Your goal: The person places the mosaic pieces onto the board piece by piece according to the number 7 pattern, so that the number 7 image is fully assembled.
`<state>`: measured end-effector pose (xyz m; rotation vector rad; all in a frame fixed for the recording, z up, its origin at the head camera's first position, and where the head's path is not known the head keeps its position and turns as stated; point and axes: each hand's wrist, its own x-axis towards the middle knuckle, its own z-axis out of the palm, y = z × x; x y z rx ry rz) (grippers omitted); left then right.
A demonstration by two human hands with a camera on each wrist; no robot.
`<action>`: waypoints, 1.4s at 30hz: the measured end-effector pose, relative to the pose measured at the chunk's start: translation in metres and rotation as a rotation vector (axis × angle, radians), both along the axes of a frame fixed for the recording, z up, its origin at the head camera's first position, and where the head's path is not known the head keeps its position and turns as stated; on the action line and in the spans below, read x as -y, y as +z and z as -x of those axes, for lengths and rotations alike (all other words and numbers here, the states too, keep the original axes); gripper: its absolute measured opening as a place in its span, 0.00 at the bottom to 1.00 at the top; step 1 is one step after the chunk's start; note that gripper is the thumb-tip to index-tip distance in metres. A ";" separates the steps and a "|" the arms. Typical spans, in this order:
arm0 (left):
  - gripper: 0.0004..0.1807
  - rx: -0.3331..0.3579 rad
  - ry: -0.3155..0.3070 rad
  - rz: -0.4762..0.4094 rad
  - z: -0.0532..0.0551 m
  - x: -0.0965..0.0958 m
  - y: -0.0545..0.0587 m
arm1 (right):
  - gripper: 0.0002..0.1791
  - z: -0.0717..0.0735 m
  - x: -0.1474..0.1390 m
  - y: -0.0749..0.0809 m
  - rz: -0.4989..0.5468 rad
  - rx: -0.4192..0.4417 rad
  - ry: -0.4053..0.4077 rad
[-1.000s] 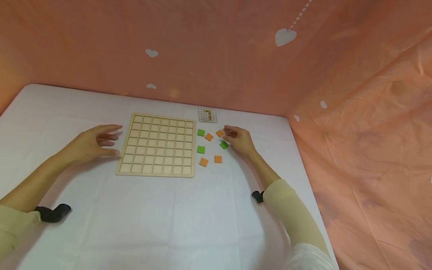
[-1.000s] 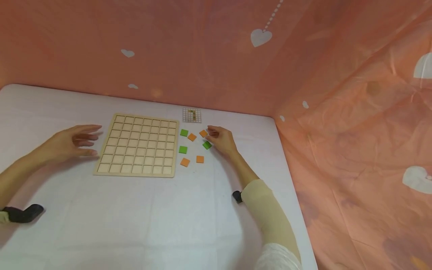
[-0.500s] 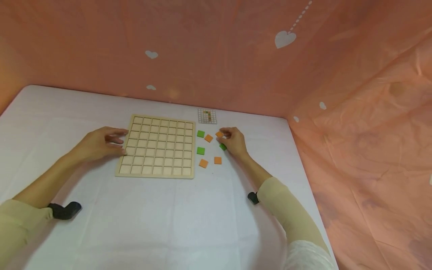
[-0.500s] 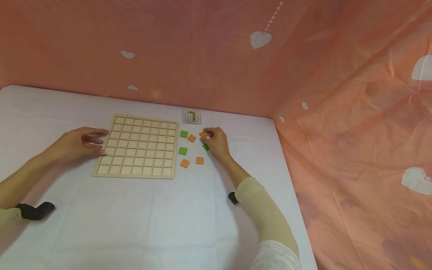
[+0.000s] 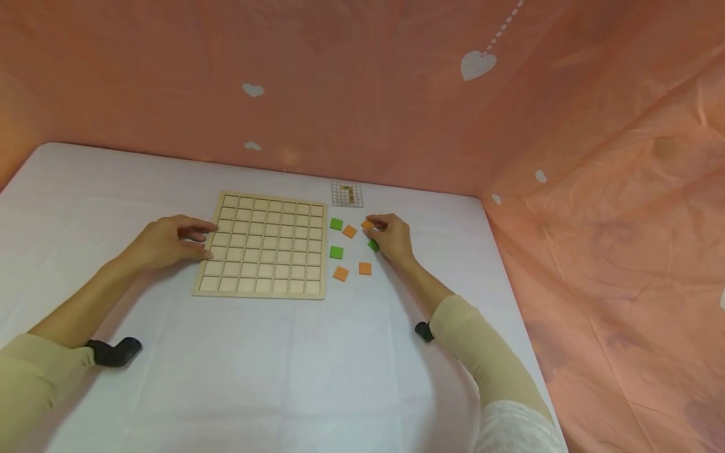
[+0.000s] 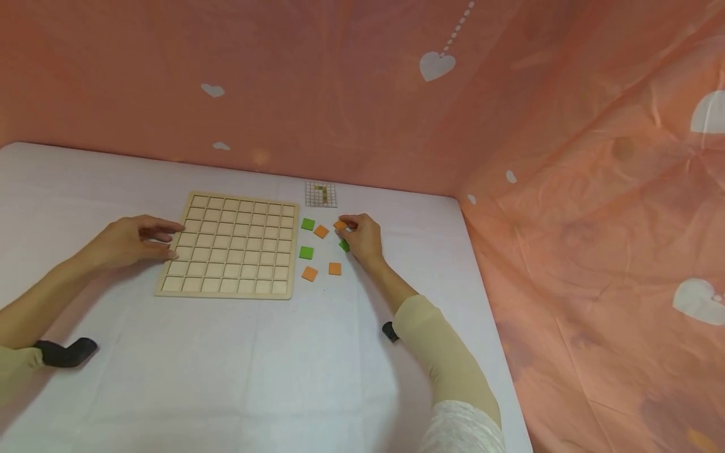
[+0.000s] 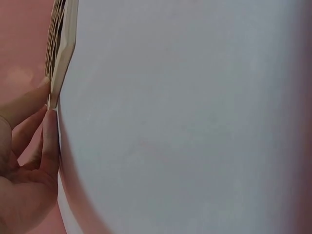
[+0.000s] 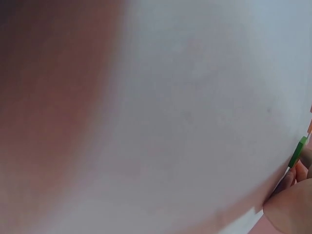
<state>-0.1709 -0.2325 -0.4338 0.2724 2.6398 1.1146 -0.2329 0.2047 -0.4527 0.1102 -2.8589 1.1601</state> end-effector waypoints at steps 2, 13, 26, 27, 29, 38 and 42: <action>0.33 0.006 0.006 -0.003 0.000 0.000 -0.001 | 0.16 0.000 0.000 0.000 0.008 0.002 0.000; 0.31 0.019 -0.008 -0.003 0.002 -0.001 -0.001 | 0.16 0.000 0.002 0.004 0.063 0.003 0.042; 0.33 0.049 0.007 -0.013 0.001 -0.001 0.001 | 0.17 0.006 0.017 0.006 0.160 -0.006 0.113; 0.33 0.045 0.007 -0.011 0.001 -0.001 0.002 | 0.17 0.007 0.019 0.007 0.156 -0.010 0.120; 0.32 0.043 0.007 -0.011 0.001 -0.002 0.001 | 0.16 0.008 0.023 0.008 0.152 -0.011 0.132; 0.32 0.039 0.014 -0.011 0.001 -0.006 0.000 | 0.16 0.010 0.046 0.017 0.179 0.014 0.184; 0.32 0.030 0.015 -0.003 0.002 -0.006 0.001 | 0.16 0.012 0.059 0.019 0.179 0.026 0.207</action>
